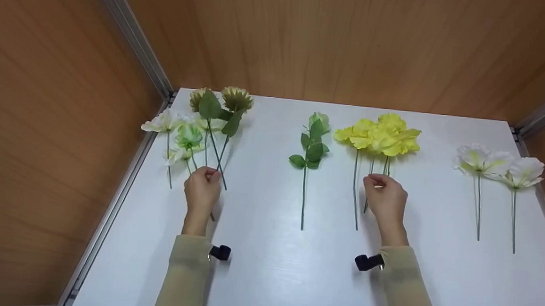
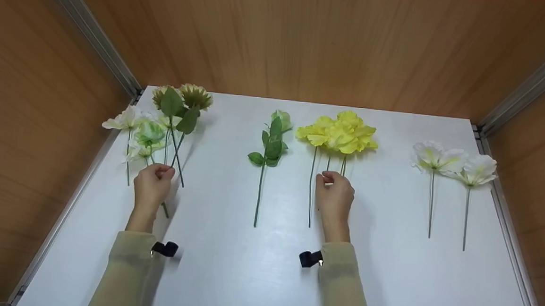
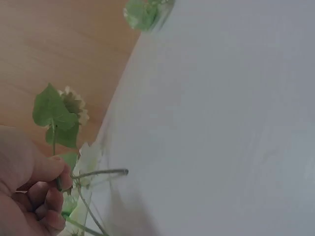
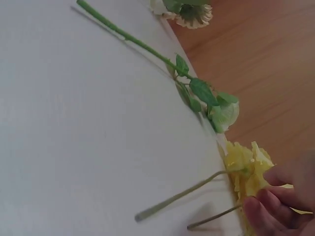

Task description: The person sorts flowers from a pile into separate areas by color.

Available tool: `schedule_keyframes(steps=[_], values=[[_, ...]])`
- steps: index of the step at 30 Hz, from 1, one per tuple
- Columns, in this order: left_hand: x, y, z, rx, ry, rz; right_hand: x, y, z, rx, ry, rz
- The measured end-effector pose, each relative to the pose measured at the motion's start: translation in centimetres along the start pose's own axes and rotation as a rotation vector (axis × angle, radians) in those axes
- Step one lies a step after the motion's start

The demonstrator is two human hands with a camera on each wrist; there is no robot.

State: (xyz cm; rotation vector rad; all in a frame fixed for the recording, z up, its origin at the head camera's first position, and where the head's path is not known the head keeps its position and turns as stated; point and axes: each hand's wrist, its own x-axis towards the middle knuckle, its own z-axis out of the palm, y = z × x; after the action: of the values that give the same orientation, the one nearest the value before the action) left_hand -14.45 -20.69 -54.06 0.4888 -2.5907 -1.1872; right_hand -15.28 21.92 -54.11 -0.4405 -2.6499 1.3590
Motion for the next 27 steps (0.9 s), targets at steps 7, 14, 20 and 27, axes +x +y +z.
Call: schedule_keyframes(steps=[7,14,20,27], values=[[-3.7,3.6,2.7,-0.29,-0.116,-0.035,-2.6,-2.9,2.6,0.264,-0.115,-0.049],[-7.6,6.2,5.4,-0.479,-0.288,-0.011,-5.6,-4.4,5.5,0.439,-0.221,-0.062],[-10.2,7.8,6.9,-0.51,-0.345,0.034,-7.0,-5.0,6.1,0.508,-0.262,-0.052],[-12.4,8.9,8.9,-0.498,-0.401,0.072,-7.3,-4.7,6.1,0.585,-0.258,-0.045]])
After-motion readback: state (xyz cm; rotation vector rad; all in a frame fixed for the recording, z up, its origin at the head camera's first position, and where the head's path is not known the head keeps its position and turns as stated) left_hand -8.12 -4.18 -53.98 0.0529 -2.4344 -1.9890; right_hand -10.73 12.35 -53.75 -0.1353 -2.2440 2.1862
